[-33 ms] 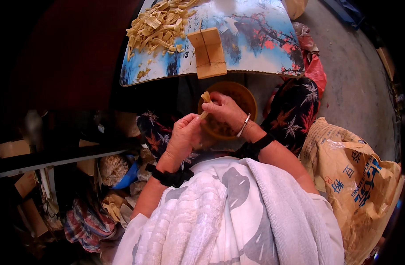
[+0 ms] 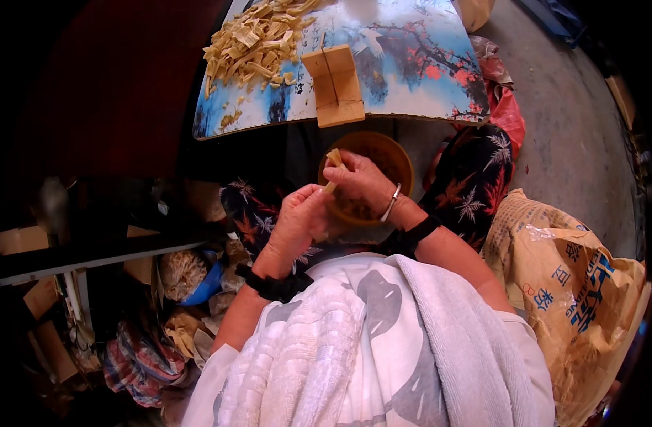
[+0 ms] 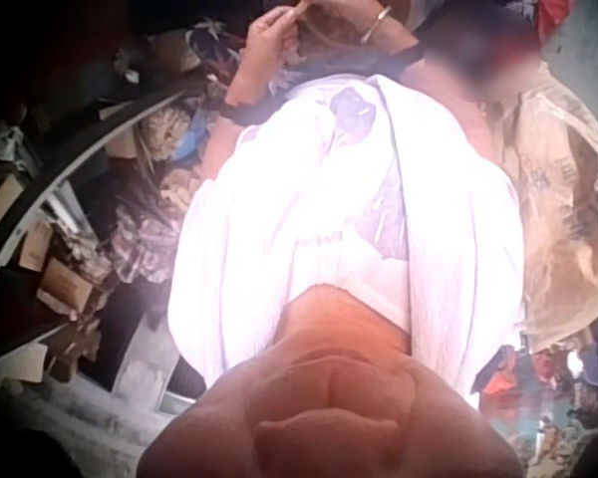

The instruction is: The person assembles objects by hand, picking up thin strips and inserting them into a wooden holder, then places the assembled pieces into a large sack.

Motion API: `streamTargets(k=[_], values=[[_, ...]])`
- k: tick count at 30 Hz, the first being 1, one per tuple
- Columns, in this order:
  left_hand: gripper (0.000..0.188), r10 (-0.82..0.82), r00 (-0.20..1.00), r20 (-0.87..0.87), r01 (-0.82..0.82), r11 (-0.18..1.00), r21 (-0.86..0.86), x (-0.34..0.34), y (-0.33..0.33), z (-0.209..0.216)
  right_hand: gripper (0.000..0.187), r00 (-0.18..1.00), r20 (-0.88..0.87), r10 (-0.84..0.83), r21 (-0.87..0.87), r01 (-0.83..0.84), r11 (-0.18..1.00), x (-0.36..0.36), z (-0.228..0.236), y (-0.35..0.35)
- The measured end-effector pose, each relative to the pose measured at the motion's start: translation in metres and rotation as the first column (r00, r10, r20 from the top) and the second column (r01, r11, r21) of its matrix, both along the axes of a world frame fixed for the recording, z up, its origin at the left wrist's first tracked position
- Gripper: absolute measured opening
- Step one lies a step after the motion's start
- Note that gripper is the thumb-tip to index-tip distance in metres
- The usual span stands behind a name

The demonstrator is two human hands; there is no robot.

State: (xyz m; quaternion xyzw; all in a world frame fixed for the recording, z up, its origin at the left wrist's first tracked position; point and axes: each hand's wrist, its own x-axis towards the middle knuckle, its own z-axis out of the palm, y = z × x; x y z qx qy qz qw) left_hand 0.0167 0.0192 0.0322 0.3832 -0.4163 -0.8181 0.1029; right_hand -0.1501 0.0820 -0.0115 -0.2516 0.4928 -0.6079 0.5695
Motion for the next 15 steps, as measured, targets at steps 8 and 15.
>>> streamTargets(k=[8,15], values=[[0.017,-0.041,0.999,-0.004,0.041,0.999,-0.031,-0.001,0.000,0.018,0.010,0.965,-0.212,-0.154,-0.134,0.128,0.983,-0.002,-0.014,-0.003],[0.015,-0.136,0.978,0.157,0.200,0.411,-0.889,-0.055,-0.074,0.053,0.018,0.732,-0.590,-0.340,-0.278,0.211,0.937,-0.058,0.075,-0.020]])
